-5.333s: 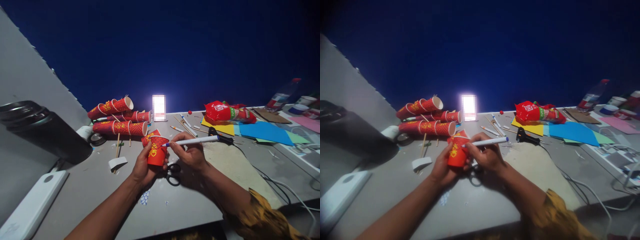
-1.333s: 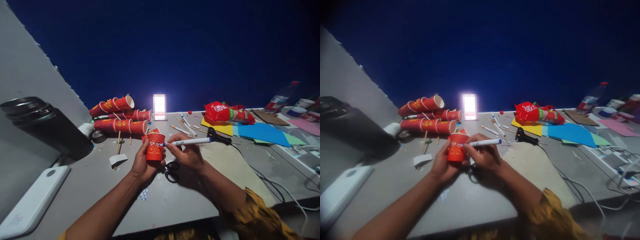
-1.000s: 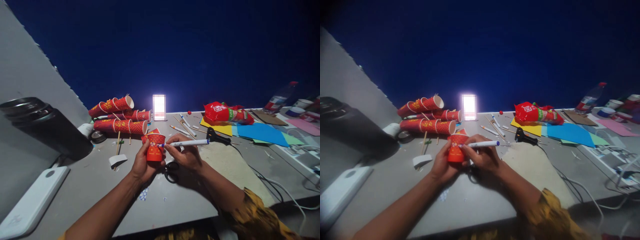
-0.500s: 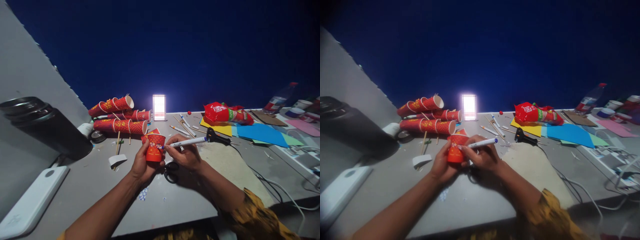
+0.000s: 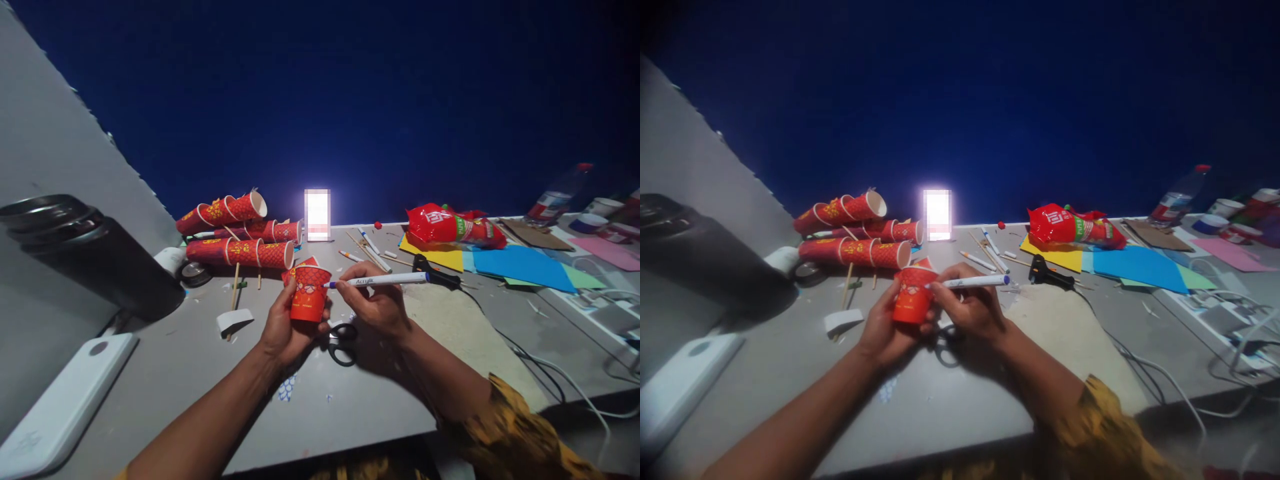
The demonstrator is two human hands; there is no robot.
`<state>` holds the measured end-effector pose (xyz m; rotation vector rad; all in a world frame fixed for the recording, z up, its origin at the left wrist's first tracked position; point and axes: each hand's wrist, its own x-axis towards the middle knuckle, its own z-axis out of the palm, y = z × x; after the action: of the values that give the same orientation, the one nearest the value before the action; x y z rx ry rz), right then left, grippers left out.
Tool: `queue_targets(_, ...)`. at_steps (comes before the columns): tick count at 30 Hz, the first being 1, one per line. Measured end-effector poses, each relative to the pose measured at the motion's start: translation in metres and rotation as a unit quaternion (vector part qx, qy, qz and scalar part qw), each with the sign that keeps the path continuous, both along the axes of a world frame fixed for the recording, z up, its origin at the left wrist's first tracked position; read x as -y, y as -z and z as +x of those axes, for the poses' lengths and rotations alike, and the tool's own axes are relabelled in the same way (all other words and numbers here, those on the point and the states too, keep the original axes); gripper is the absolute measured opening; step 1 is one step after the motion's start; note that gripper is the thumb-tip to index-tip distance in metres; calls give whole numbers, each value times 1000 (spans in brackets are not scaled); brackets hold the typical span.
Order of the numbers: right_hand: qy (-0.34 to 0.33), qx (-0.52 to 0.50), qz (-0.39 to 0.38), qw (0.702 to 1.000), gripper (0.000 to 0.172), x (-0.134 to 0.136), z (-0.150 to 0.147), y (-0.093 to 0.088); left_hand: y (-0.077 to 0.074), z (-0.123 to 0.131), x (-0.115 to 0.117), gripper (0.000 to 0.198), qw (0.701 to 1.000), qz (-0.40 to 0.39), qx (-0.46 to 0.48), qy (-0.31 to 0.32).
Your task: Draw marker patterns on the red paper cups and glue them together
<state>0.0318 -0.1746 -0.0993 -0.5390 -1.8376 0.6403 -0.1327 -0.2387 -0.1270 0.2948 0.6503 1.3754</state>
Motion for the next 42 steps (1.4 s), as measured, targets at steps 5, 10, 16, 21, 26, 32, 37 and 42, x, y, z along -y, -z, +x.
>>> queue_targets(5,-25,14,9,1000,7,2,-2,5,2,1,0,50,1000,0,8,4)
queue_targets(10,-28,28,3,999,8,1,-2,8,4,1,0,48,1000,-3,10,5)
queue_targets(16,-41,29,-15,999,8,1,-2,9,1,2,1,45,1000,-3,11,0)
queue_targets(21,-49,37,-22,998,8,1,-2,7,-2,2,2,44,1000,-19,12,-9)
queue_targets(26,-48,37,-19,998,6,-1,0,7,-2,1,1,46,1000,-20,6,-5)
queue_targets(32,-25,32,-4,999,8,-3,3,3,0,-1,1,52,1000,-7,3,12)
queue_targets(37,-12,7,-1,1000,7,-2,2,1,2,-2,1,49,1000,3,-8,8)
queue_targets(42,-24,11,-3,1000,7,0,0,5,1,0,1,46,1000,-1,3,4)
